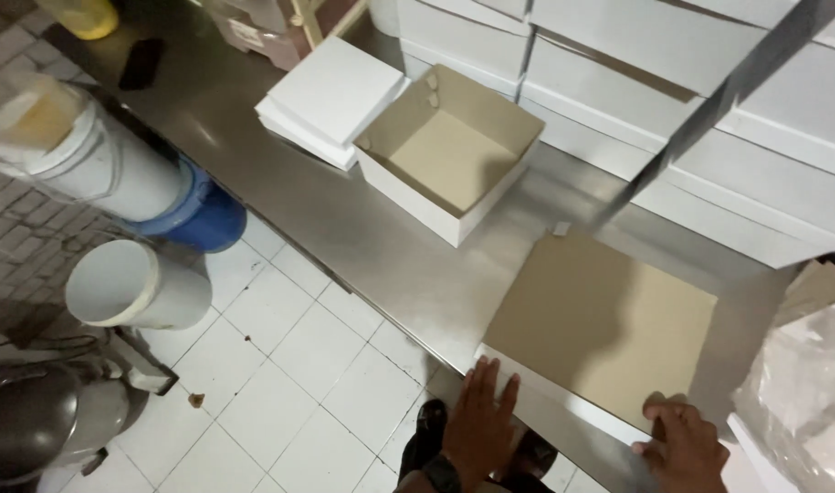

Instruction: Folding flat cardboard sheets into boxes and stacking them on a table

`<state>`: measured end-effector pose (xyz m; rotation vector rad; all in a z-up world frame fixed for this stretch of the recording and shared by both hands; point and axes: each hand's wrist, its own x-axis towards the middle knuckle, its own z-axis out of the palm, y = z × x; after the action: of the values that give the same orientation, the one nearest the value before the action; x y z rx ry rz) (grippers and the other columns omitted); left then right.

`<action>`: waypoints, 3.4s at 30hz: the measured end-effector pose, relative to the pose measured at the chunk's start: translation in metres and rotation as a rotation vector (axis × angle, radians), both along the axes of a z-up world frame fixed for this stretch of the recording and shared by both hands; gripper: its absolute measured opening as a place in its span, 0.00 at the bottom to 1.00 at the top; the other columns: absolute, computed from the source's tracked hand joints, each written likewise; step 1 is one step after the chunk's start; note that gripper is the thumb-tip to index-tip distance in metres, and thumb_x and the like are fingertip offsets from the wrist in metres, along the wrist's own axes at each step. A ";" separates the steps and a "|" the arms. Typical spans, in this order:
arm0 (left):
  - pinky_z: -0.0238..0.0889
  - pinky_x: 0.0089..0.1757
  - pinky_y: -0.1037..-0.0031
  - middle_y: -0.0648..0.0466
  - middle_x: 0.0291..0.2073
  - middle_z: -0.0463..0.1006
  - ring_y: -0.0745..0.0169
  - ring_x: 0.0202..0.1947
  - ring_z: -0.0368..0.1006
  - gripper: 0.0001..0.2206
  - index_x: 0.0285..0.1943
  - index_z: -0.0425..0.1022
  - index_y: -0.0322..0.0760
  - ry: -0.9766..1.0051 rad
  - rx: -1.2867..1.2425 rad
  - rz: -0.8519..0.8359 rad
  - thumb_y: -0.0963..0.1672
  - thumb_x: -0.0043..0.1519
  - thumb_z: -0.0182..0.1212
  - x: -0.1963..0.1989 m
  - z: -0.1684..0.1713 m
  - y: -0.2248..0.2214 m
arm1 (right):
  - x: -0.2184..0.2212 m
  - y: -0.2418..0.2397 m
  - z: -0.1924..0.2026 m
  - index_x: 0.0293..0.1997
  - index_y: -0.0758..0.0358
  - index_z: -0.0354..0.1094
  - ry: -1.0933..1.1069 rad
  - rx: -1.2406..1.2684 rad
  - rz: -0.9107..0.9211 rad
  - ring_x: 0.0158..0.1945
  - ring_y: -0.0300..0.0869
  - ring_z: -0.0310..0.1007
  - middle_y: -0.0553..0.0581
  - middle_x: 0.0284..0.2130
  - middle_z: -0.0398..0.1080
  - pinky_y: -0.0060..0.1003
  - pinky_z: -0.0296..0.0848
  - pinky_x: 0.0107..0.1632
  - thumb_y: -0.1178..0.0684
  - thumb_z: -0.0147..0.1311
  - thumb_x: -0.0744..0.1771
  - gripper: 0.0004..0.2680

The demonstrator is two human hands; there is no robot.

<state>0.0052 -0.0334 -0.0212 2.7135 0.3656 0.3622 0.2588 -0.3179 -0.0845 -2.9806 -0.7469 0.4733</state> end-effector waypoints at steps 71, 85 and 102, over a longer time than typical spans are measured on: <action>0.64 0.41 0.60 0.49 0.37 0.75 0.47 0.39 0.70 0.10 0.41 0.75 0.39 -0.087 0.213 -0.507 0.38 0.52 0.62 0.093 -0.003 -0.051 | -0.090 0.027 0.100 0.33 0.54 0.72 0.114 0.686 -0.879 0.41 0.39 0.76 0.47 0.33 0.79 0.34 0.69 0.51 0.43 0.63 0.63 0.09; 0.58 0.43 0.51 0.44 0.62 0.70 0.40 0.49 0.65 0.46 0.63 0.68 0.39 0.064 0.080 -0.534 0.55 0.31 0.77 0.086 0.014 -0.065 | -0.065 0.026 0.114 0.43 0.47 0.81 0.255 0.330 -0.902 0.46 0.40 0.80 0.45 0.38 0.83 0.37 0.74 0.52 0.47 0.65 0.57 0.13; 0.60 0.38 0.48 0.46 0.63 0.67 0.39 0.45 0.66 0.39 0.70 0.65 0.40 0.115 0.121 -0.528 0.50 0.45 0.68 0.097 0.031 -0.069 | -0.168 0.049 0.090 0.72 0.67 0.57 -0.767 0.129 -0.053 0.54 0.51 0.71 0.56 0.55 0.72 0.50 0.66 0.51 0.38 0.43 0.70 0.25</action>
<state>0.1019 -0.1024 0.0101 2.8175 -0.3543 0.0798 0.0910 -0.2684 0.0060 -3.0003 -0.6738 -0.7377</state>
